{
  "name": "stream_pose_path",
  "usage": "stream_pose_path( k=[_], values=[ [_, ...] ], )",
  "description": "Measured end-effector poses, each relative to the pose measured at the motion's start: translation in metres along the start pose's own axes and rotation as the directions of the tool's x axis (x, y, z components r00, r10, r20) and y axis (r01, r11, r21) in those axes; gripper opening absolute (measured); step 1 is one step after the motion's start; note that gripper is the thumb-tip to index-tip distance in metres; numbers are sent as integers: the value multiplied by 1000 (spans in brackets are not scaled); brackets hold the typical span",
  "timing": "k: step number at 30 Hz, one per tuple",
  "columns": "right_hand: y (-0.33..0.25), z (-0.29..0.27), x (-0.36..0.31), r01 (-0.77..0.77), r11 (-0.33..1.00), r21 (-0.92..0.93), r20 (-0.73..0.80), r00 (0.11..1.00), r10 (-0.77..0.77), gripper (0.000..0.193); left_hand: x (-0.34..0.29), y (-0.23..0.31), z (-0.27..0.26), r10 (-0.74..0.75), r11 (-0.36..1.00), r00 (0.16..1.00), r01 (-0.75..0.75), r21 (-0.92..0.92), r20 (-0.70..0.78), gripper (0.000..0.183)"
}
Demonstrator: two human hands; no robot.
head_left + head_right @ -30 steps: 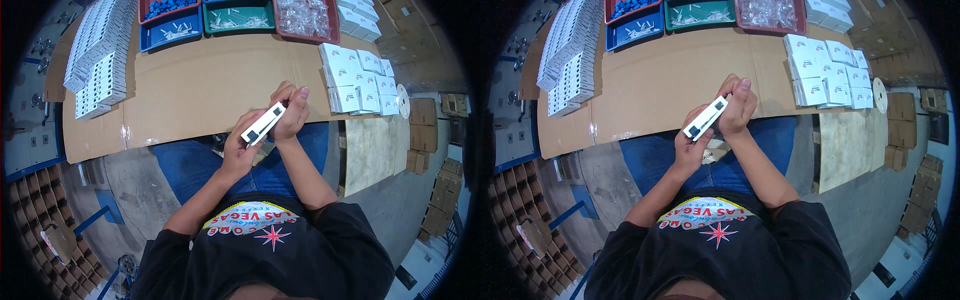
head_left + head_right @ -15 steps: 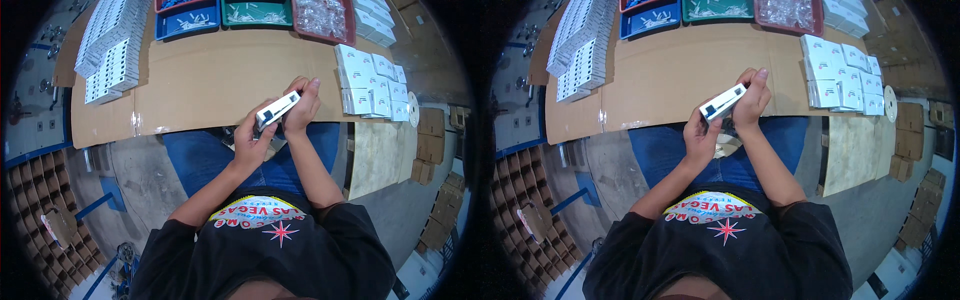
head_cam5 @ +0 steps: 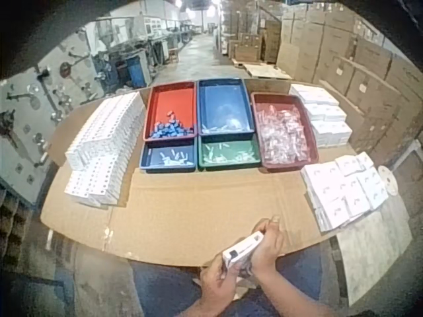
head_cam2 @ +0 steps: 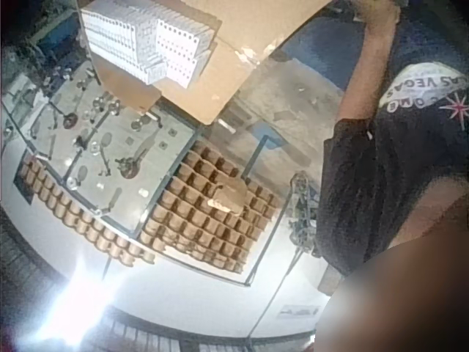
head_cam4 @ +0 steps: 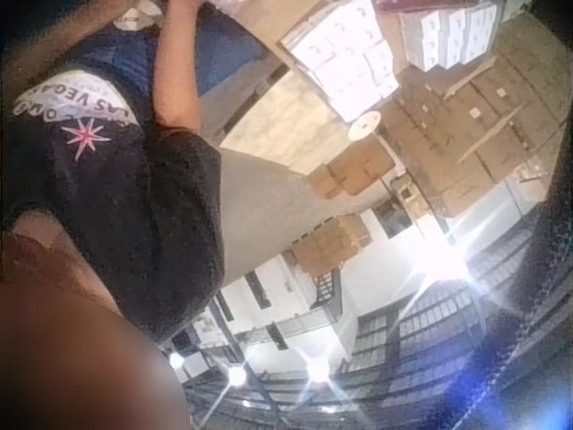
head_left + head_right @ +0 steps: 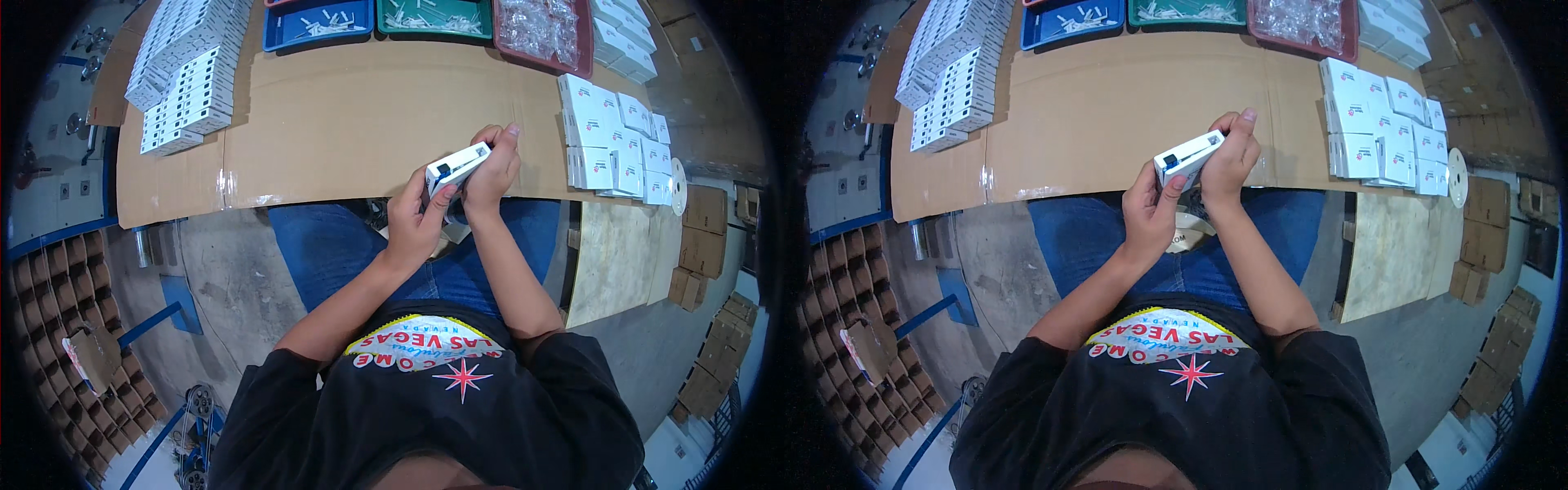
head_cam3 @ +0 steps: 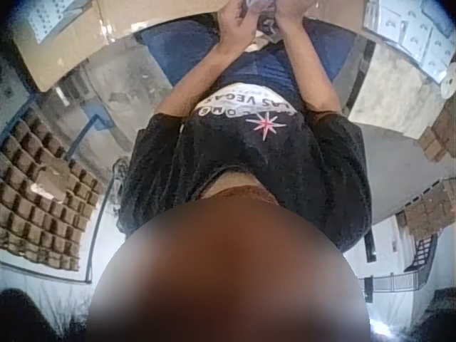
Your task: Assembling and packaging electronic components into a plastic housing.
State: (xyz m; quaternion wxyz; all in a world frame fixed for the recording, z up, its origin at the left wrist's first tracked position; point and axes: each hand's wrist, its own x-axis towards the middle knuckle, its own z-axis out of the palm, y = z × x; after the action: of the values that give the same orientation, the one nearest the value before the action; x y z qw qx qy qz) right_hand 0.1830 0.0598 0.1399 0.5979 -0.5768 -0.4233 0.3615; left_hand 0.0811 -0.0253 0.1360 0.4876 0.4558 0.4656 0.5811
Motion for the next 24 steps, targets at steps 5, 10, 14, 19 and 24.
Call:
stream_pose_path(
  k=[5, 10, 14, 19, 24],
  values=[
    [-4, 3, -1, 28, 999, -30, 8, 1000, -28, 70, 0, -2, -2, -7, 999, 1000, 8, 42, -16, 32],
    [0, 1, 0, 50, 999, 6, 34, 998, -50, 68, -1, -1, -5, -28, 994, 1000, 28, 109, 3, 33],
    [-4, -1, -3, 42, 998, 47, 39, 998, -44, 66, -4, -10, -9, 21, 997, 1000, -22, 78, 16, 35],
    [-7, -4, -6, 107, 980, 165, 19, 994, -112, 63, -1, -8, -5, 242, 970, 970, -241, 36, -2, 38],
    [-14, -7, -9, 226, 949, 218, 41, 970, -241, 62, -3, -6, -7, 285, 959, 957, -284, -18, 46, 39]
  ],
)
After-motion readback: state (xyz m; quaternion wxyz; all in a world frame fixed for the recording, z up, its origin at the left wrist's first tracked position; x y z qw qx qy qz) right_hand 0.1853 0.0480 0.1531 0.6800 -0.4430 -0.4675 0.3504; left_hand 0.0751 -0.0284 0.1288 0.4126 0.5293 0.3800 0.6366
